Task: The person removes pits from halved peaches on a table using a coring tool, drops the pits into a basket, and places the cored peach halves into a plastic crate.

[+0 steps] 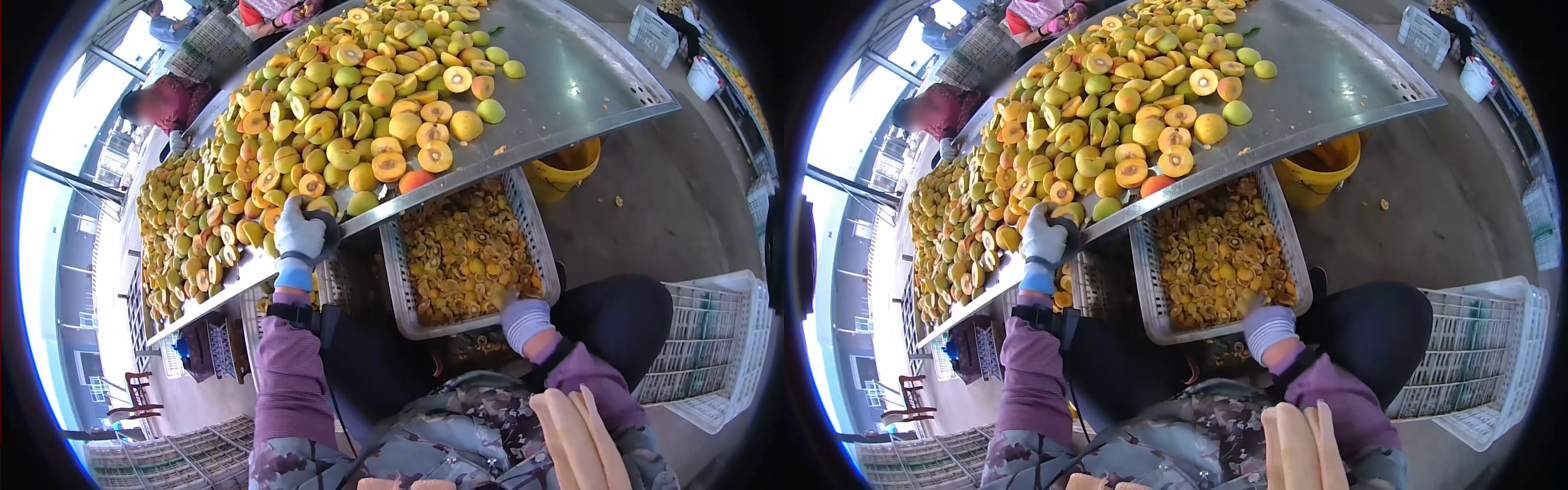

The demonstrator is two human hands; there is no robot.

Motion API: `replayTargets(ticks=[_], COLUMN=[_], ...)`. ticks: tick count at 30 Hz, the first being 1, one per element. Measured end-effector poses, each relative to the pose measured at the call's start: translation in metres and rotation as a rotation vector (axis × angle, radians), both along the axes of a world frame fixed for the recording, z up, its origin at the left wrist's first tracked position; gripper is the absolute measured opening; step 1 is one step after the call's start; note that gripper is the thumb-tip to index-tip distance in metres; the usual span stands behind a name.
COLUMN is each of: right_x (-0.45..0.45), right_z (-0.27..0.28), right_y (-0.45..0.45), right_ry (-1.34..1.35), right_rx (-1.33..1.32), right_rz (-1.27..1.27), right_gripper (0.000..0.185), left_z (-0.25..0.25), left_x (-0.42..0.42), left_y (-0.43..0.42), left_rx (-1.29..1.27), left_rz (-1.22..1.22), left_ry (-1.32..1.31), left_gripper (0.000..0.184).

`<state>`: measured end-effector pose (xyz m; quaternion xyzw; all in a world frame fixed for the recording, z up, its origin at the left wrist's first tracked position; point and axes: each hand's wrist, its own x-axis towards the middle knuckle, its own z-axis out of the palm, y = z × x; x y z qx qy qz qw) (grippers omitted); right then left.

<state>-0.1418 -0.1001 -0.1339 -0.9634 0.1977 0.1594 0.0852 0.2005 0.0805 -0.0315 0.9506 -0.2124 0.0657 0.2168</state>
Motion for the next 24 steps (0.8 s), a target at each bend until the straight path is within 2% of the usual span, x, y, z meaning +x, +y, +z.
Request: replayTargets(ticks=[1,2,3,4,5,6,7,9,11,12,15,17,20,21,24], right_x=[-0.001,0.001,0.003,0.009,0.016,0.022,0.026,0.029,0.029,0.029,0.029,0.030,0.030,0.029,0.029], right_z=[-0.005,-0.007,-0.008,0.017,0.037,0.053,0.068,0.087,0.093,0.095,0.099,0.097,0.098,0.097,0.094], right_y=[0.003,0.001,0.000,0.004,0.007,0.010,0.013,0.019,0.026,0.029,0.035,0.035,0.034,0.034,0.033], right_ry=[0.083,0.115,0.147,0.144,-0.124,-0.392,-0.402,-0.788,-0.815,-0.839,-0.803,-0.775,-0.765,-0.765,-0.700], right_rx=[-0.035,-0.019,-0.002,0.001,0.135,0.268,0.271,0.373,0.387,0.398,0.430,0.425,0.416,0.416,0.420], right_rz=[0.078,0.129,0.181,0.195,0.095,-0.007,0.005,-0.039,-0.023,0.002,0.010,0.020,0.012,0.008,-0.020], right_gripper=[0.056,0.049,0.043,0.043,0.036,0.030,0.030,0.029,0.029,0.029,0.028,0.028,0.029,0.029,0.030], left_z=[0.006,0.017,0.013,0.008,0.017,0.024,0.021,0.013,0.010,0.010,0.002,0.002,0.008,0.013,0.015], left_x=[-0.005,-0.018,-0.023,-0.031,-0.051,-0.072,-0.086,-0.114,-0.145,-0.156,-0.166,-0.171,-0.183,-0.189,-0.199], left_y=[-0.001,-0.003,-0.002,0.004,0.004,0.000,-0.003,-0.014,-0.024,-0.027,-0.029,-0.029,-0.034,-0.036,-0.041], left_rx=[-0.323,-0.711,-0.948,-1.174,-1.227,-1.274,-1.254,-1.221,-1.069,-0.894,-1.014,-1.028,-1.095,-1.177,-1.213], left_rz=[-0.066,-0.090,-0.157,-0.218,-0.239,-0.263,-0.328,-0.395,-0.355,-0.426,-0.439,-0.577,-0.527,-0.465,-0.420], left_ry=[0.167,0.467,0.595,0.722,0.943,1.162,1.218,1.277,1.014,0.826,0.926,0.991,1.058,1.163,1.173], left_gripper=[0.037,0.029,0.029,0.030,0.034,0.039,0.040,0.042,0.051,0.055,0.053,0.053,0.058,0.058,0.057])
